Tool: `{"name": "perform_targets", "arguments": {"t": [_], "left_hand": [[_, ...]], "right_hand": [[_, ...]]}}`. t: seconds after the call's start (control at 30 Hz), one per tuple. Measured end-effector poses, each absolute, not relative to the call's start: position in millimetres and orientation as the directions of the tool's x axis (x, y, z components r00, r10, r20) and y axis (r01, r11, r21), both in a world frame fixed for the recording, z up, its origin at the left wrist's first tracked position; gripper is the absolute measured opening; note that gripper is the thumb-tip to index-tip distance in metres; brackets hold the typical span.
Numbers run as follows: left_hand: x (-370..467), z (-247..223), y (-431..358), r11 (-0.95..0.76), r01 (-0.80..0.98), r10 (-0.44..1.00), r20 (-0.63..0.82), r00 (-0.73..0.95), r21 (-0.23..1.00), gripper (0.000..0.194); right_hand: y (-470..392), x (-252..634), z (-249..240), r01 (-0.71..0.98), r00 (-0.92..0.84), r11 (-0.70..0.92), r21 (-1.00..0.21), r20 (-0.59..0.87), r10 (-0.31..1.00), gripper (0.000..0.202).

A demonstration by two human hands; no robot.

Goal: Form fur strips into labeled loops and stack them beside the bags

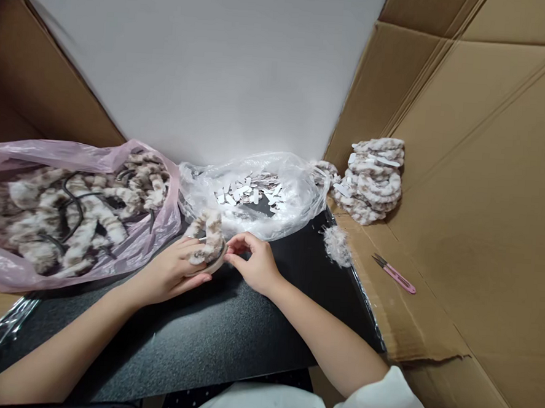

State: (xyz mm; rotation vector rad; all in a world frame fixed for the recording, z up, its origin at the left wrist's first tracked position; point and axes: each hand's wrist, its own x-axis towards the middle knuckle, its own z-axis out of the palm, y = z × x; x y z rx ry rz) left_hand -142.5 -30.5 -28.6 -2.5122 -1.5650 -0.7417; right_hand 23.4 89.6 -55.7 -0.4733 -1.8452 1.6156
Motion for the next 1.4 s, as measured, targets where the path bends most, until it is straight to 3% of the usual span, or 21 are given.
{"name": "perform_targets", "arguments": {"t": [0.13,0.27,0.47,0.6,0.73,1.0,1.23,1.4], "left_hand": [[-146,-26,-32,-0.478,0.824,0.853,0.382,0.355,0.304,0.028],[-151,-29,-32,-0.380,0.842,0.916,0.283,0.284,0.384,0.039],[-151,-30,-32,-0.254,0.870,0.966,0.150,0.209,0.423,0.041],[-148,-26,-32,-0.264,0.843,0.961,0.052,0.272,0.469,0.035],[-146,-25,-32,-0.297,0.817,0.950,0.068,0.305,0.494,0.025],[-148,-33,-29,-0.230,0.874,0.973,0.083,0.216,0.428,0.039],[-148,-29,-30,-0.288,0.857,0.958,0.125,0.260,0.428,0.017],[-148,-34,-28,-0.285,0.870,0.958,0.139,0.249,0.402,0.025]], "right_hand": [[81,21,-60,-0.063,-0.752,0.193,-0.979,0.174,0.636,0.014],[68,23,-59,-0.056,-0.770,0.117,-0.992,0.117,0.627,0.018],[62,42,-44,-0.040,-0.859,-0.013,-0.999,0.028,0.512,0.020],[78,51,-47,-0.052,-0.846,-0.053,-0.997,0.016,0.532,0.026],[87,61,-48,-0.035,-0.833,-0.039,-0.999,0.008,0.553,0.030],[60,89,-22,-0.035,-0.896,-0.146,-0.989,-0.033,0.444,0.035],[88,109,-31,-0.023,-0.804,-0.198,-0.980,-0.100,0.586,0.041],[73,127,-22,-0.010,-0.839,-0.177,-0.984,-0.088,0.537,0.040]]}}
